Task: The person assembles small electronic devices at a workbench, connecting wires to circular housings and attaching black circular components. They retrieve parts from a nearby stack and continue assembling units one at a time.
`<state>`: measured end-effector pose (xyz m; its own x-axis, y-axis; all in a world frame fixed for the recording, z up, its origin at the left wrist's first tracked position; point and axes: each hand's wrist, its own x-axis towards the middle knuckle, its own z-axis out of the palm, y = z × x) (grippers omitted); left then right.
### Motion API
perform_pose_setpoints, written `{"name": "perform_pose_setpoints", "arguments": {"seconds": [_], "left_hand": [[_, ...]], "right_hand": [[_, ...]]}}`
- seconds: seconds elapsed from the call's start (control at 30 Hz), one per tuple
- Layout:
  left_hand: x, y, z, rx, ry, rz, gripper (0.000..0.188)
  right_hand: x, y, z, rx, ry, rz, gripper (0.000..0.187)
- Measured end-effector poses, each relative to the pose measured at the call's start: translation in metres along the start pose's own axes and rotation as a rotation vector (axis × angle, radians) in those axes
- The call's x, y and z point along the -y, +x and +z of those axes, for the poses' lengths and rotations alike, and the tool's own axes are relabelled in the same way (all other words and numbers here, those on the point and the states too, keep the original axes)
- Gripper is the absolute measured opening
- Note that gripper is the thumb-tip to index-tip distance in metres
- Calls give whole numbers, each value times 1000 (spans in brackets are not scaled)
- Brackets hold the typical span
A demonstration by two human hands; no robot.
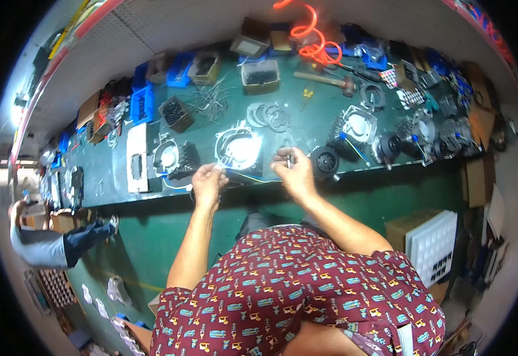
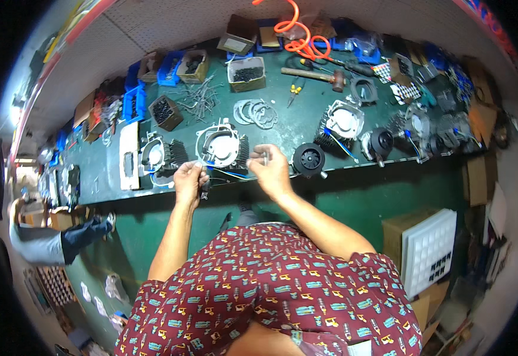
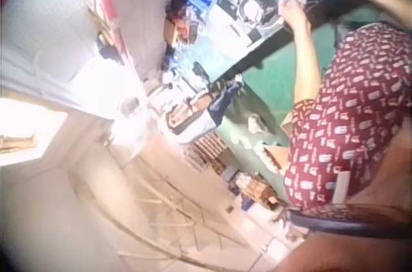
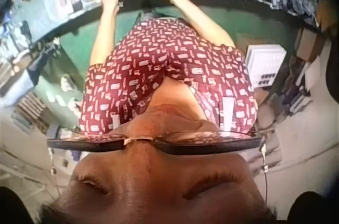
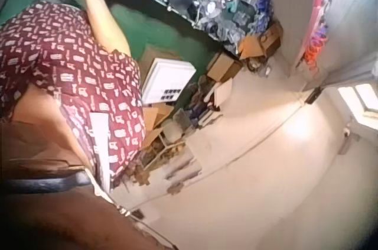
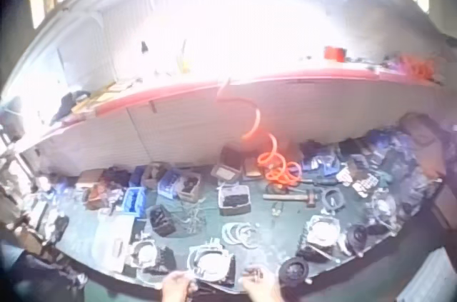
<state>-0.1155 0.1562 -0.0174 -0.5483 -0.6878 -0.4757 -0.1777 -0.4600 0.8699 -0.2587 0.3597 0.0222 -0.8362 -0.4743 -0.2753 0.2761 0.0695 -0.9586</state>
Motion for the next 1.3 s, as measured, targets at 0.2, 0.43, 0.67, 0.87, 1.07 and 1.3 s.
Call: {"name": "perform_pose_setpoints", "arguments": {"seconds": [0.2,0.43,0.67,0.87,1.07,1.3], "left_hand": [[13,19,-1,142,54,-55,14],[17,27,-7,191,16,-36,15],[13,29,-8,177,56,1,15],[15,28,-8,158,109,91,15],[19,24,-10,135,157,121,15],[19,26,-7,117,175,138,18]], "right_hand": [[-33,-10,52,-222,-547,-250,36],[-40,-7,72,-308,-579,-247,29],[-44,-9,72,-278,-541,-245,25],[-53,-9,69,-274,-558,-360,22],[-50,-11,71,-270,-546,-358,22],[-53,-8,66,-246,-584,-340,24]]}}
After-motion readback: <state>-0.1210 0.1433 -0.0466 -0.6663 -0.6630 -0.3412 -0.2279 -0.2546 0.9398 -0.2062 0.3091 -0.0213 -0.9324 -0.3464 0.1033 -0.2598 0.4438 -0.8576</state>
